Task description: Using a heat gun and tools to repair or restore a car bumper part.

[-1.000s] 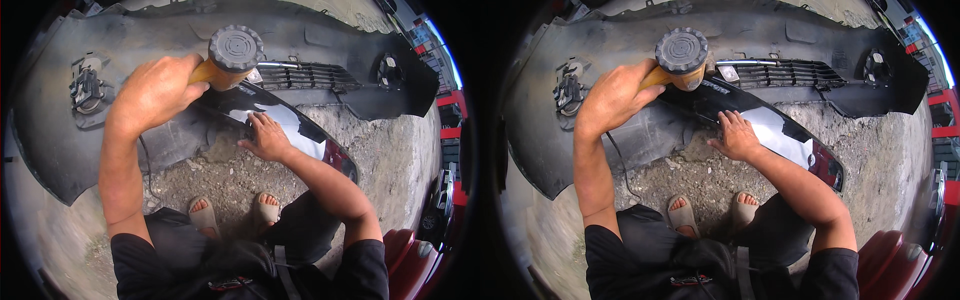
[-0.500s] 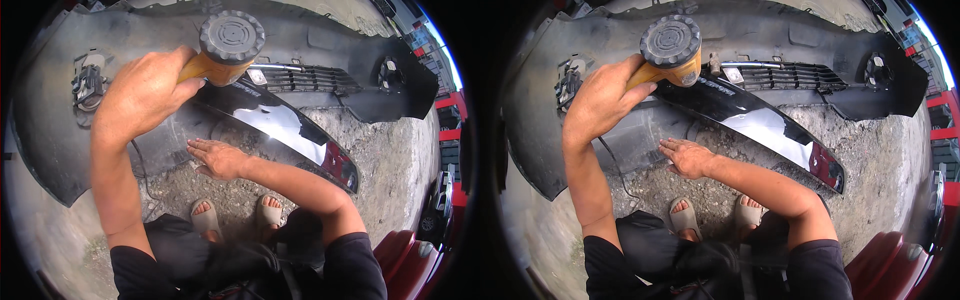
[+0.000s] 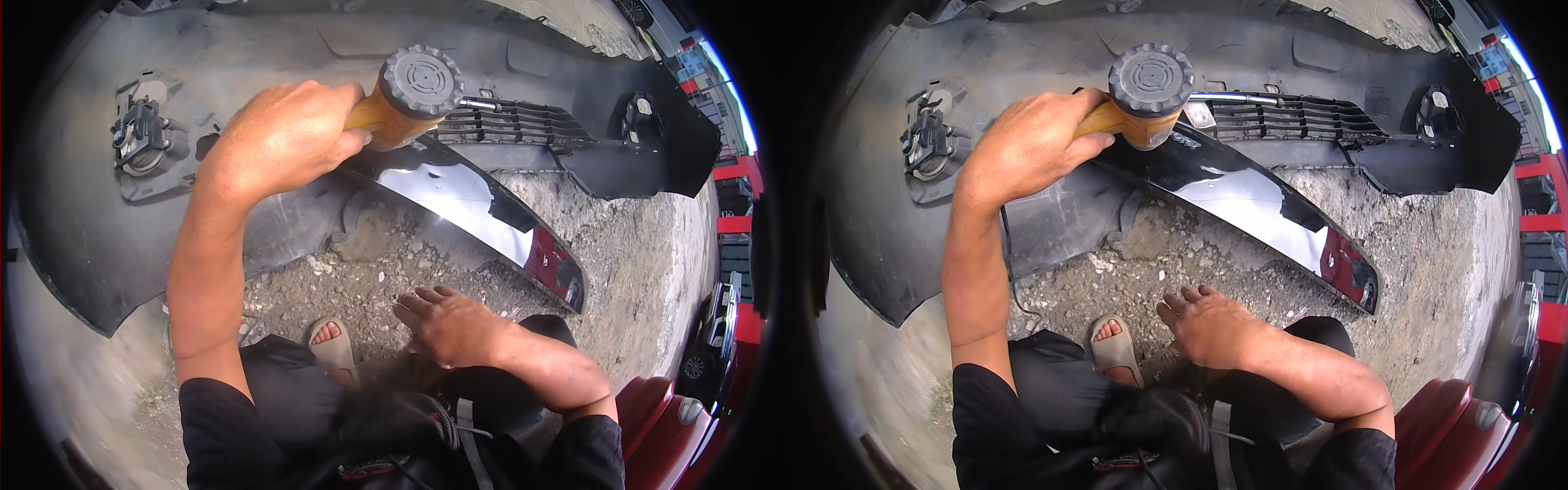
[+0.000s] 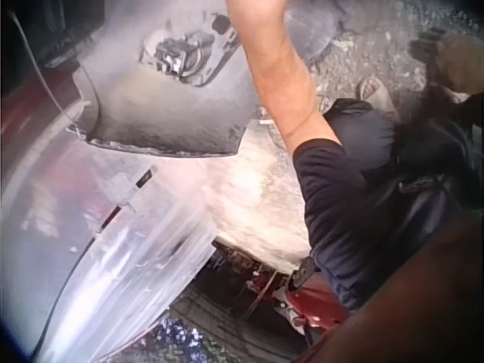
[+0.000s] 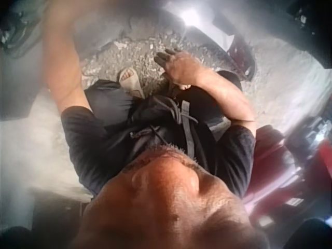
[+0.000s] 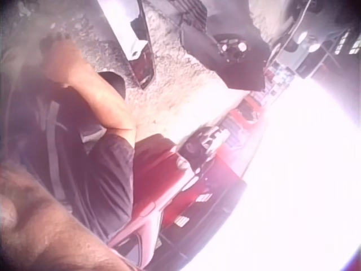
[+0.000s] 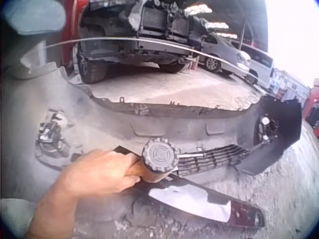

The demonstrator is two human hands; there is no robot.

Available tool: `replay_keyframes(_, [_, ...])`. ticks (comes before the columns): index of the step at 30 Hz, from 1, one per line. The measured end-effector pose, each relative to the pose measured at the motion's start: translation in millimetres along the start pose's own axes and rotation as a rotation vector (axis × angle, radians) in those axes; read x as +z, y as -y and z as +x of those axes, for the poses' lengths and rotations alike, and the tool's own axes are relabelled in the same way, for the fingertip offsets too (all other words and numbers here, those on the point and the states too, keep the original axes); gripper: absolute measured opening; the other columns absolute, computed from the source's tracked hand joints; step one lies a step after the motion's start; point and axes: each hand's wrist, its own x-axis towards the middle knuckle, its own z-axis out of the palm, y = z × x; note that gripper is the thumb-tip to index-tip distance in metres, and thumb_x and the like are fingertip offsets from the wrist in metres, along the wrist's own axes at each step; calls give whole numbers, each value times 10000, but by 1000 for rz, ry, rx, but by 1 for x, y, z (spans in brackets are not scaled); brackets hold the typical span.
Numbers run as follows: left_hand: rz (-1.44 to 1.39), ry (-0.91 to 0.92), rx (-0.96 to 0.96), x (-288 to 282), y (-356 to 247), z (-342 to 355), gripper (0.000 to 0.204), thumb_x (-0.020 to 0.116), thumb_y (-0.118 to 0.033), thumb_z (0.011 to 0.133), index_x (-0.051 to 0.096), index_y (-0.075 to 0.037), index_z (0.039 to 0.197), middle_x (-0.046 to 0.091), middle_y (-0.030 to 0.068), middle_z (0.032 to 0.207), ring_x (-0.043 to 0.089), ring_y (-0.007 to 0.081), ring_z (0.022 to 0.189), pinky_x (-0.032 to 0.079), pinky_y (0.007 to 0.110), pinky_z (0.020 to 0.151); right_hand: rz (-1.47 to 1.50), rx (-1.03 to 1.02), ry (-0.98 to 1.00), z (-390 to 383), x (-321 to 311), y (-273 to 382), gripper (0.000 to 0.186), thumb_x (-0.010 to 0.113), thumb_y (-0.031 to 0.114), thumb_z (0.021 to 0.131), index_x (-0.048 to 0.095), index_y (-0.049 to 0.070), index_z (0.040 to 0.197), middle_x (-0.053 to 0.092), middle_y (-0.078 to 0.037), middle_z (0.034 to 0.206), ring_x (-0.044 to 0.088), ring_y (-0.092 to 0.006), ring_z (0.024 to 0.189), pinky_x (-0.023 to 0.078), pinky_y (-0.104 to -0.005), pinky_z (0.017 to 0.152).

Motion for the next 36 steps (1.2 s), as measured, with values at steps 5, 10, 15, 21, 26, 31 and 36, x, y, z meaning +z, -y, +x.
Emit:
replay_keyframes(5, [54, 11, -38, 0, -2, 0, 373, 682, -287, 880, 615, -4, 1114, 662, 244, 867, 626, 456, 864, 493, 515, 741, 83, -139, -158, 5, -6, -5, 583, 603, 335, 958, 502, -49, 1385, 579, -232, 1359, 589, -372, 1229, 454, -442, 1055])
replay_keyframes(10, [15, -3, -13, 7, -12, 3, 350, 687, -280, 884, 604, -26, 1110, 674, 234, 878, 634, 452, 864, 498, 522, 739, 129, -99, 45, 15, 1, -11, 620, 609, 348, 960, 463, -48, 1413, 532, -231, 1423, 527, -379, 1306, 418, -453, 1109])
replay_keyframes(15, [68, -1, -12, 6, -12, 5, 364, 689, -284, 887, 596, -17, 1118, 677, 235, 874, 638, 451, 870, 507, 519, 748, 129, -69, 146, 16, 4, -14, 632, 608, 363, 960, 456, -41, 1422, 529, -230, 1428, 522, -372, 1315, 413, -445, 1116])
replay_keyframes(21, [86, 1, -71, 5, -12, 6, 363, 690, -290, 884, 608, 20, 1056, 677, 247, 840, 659, 445, 852, 526, 513, 740, 146, -129, 67, 14, 0, -19, 572, 609, 331, 959, 503, -31, 1388, 595, -234, 1321, 592, -390, 1211, 459, -447, 1038])
replay_keyframes(26, [13, -52, 5, 7, 1, 5, 364, 674, -318, 886, 631, 36, 963, 676, 252, 791, 678, 435, 822, 538, 512, 714, 181, -46, 95, 24, -8, -17, 602, 581, 345, 979, 447, -4, 1451, 527, -223, 1430, 552, -392, 1271, 428, -452, 1085])
replay_keyframes(31, [8, -103, -6, 12, 11, 0, 351, 678, -308, 881, 633, 34, 946, 675, 250, 790, 676, 438, 812, 539, 512, 700, 173, 15, 130, 34, -11, -14, 583, 570, 352, 985, 462, 7, 1442, 531, -207, 1432, 548, -384, 1278, 428, -458, 1086])
replay_keyframes(36, [-40, -70, 10, 14, 18, 4, 338, 681, -298, 878, 636, 28, 955, 675, 255, 810, 667, 445, 824, 533, 515, 710, 137, 16, 65, 32, -7, -10, 569, 571, 335, 983, 469, 5, 1435, 536, -204, 1428, 547, -376, 1281, 432, -454, 1084])
